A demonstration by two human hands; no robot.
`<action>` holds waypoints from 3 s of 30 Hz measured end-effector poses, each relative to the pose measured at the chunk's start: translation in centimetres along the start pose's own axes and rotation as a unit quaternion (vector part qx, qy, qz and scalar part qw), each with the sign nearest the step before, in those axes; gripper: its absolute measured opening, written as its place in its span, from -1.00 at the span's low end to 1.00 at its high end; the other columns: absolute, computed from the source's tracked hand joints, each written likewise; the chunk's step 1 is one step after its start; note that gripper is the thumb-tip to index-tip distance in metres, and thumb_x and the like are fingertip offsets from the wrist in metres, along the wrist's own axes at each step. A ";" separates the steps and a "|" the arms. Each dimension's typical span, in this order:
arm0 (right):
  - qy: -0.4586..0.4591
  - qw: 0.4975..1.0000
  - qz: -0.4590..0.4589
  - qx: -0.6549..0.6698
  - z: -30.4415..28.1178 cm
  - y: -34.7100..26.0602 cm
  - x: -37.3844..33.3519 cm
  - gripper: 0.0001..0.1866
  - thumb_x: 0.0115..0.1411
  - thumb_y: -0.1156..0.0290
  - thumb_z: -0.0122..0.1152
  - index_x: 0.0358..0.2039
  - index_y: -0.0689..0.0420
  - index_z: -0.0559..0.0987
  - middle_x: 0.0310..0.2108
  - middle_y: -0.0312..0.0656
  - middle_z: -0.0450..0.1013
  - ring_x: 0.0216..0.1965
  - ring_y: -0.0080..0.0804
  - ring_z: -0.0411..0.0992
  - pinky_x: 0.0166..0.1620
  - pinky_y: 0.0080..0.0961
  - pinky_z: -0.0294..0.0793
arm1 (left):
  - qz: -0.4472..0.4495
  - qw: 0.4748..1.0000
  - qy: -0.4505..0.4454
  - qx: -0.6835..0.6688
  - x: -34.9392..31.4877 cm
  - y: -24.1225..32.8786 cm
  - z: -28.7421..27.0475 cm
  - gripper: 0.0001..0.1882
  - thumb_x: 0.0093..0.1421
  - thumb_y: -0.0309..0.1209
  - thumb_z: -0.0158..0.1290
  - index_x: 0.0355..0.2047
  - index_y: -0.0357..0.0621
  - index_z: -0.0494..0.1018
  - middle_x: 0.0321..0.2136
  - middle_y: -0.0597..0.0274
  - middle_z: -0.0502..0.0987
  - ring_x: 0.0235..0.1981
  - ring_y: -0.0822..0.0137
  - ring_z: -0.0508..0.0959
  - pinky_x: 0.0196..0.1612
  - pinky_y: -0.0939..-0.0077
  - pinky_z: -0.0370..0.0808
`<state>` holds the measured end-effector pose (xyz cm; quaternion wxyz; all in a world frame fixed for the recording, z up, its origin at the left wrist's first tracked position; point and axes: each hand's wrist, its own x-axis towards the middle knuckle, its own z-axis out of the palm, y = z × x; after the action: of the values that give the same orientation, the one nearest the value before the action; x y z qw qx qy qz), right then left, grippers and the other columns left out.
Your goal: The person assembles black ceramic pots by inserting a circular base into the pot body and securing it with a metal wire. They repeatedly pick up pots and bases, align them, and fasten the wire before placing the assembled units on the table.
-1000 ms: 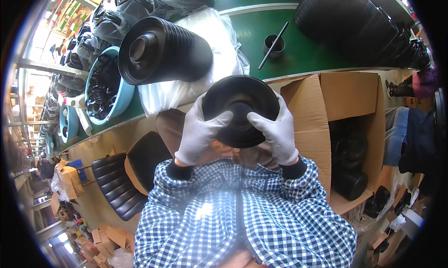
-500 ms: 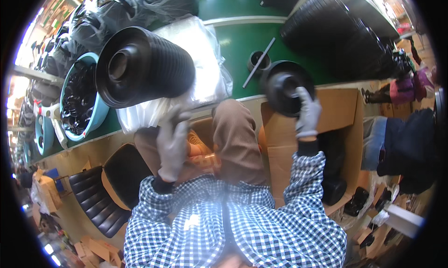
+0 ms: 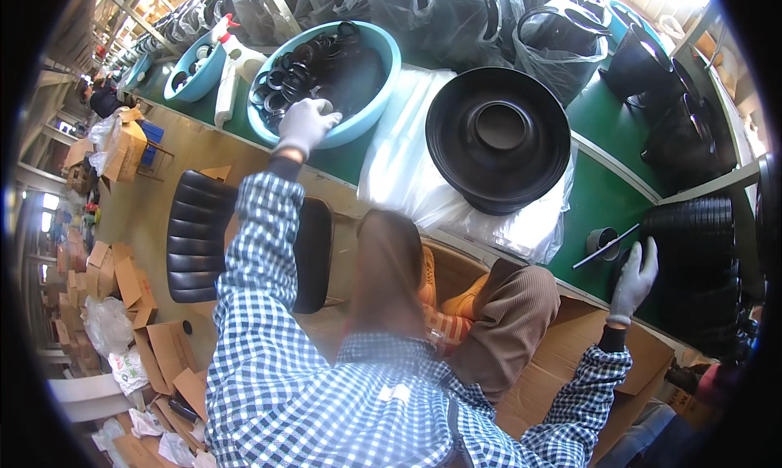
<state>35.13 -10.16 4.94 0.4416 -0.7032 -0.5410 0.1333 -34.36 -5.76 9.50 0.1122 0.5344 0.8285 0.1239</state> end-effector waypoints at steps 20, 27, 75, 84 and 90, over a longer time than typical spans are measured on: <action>0.007 0.942 -0.206 0.263 3.5 -26.9 -5.0 -0.85 0.51 0.59 0.16 0.00 0.39 0.55 -0.12 -0.21 0.55 -0.21 -0.58 0.49 -0.13 -0.65 0.54 | 0.529 0.758 0.363 -0.114 -18.7 19.0 -5.6 -0.68 0.18 -0.43 0.35 -0.03 -0.04 0.68 -0.02 0.25 0.69 0.09 0.17 0.65 0.17 0.16 0.60; -0.117 0.810 0.180 0.546 -0.5 -24.6 -10.2 -0.33 0.19 0.62 0.56 0.27 0.33 0.44 0.07 -0.11 0.59 0.03 -0.44 0.58 0.13 -0.48 0.63 | 0.645 0.727 0.233 -0.044 -23.8 26.1 -4.1 -0.66 0.14 -0.41 0.41 -0.06 -0.06 0.67 0.00 0.21 0.68 0.11 0.11 0.65 0.34 -0.01 0.49; -0.017 0.882 -0.430 -0.192 8.1 -23.6 0.9 -0.79 0.33 0.66 0.19 -0.05 0.37 0.63 -0.15 0.11 0.64 -0.24 0.12 0.62 -0.08 -0.13 0.65 | 0.094 0.972 -0.166 0.136 3.9 -3.1 -1.7 -0.76 0.04 -0.44 0.37 -0.23 -0.06 0.81 -0.30 0.03 0.78 -0.21 0.12 0.78 -0.01 0.32 0.67; -0.080 0.989 -0.002 0.122 -0.4 -21.8 -10.2 -0.53 0.37 0.64 0.07 0.28 0.38 0.49 0.18 0.04 0.56 0.22 -0.09 0.51 0.34 -0.29 0.49 | 0.425 0.854 0.228 -0.193 -13.1 10.7 -4.7 -0.74 0.28 -0.39 0.37 -0.08 -0.26 0.70 -0.16 0.07 0.72 -0.06 0.12 0.69 0.05 0.26 0.60; -0.226 0.714 0.259 0.610 0.1 -21.3 -16.0 -0.47 0.45 0.43 0.29 0.35 0.31 0.40 0.12 -0.16 0.55 0.10 -0.46 0.54 0.23 -0.43 0.56 | 0.373 0.800 -0.068 -0.465 -27.5 22.2 0.1 -0.65 0.50 -0.21 0.16 -0.08 -0.33 0.68 -0.24 0.09 0.70 -0.20 0.21 0.68 -0.11 0.36 0.58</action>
<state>15.32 -23.62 16.58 0.5871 -0.3430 -0.2225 0.6987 -4.14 -22.05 18.09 0.3486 0.6928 0.3982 0.4899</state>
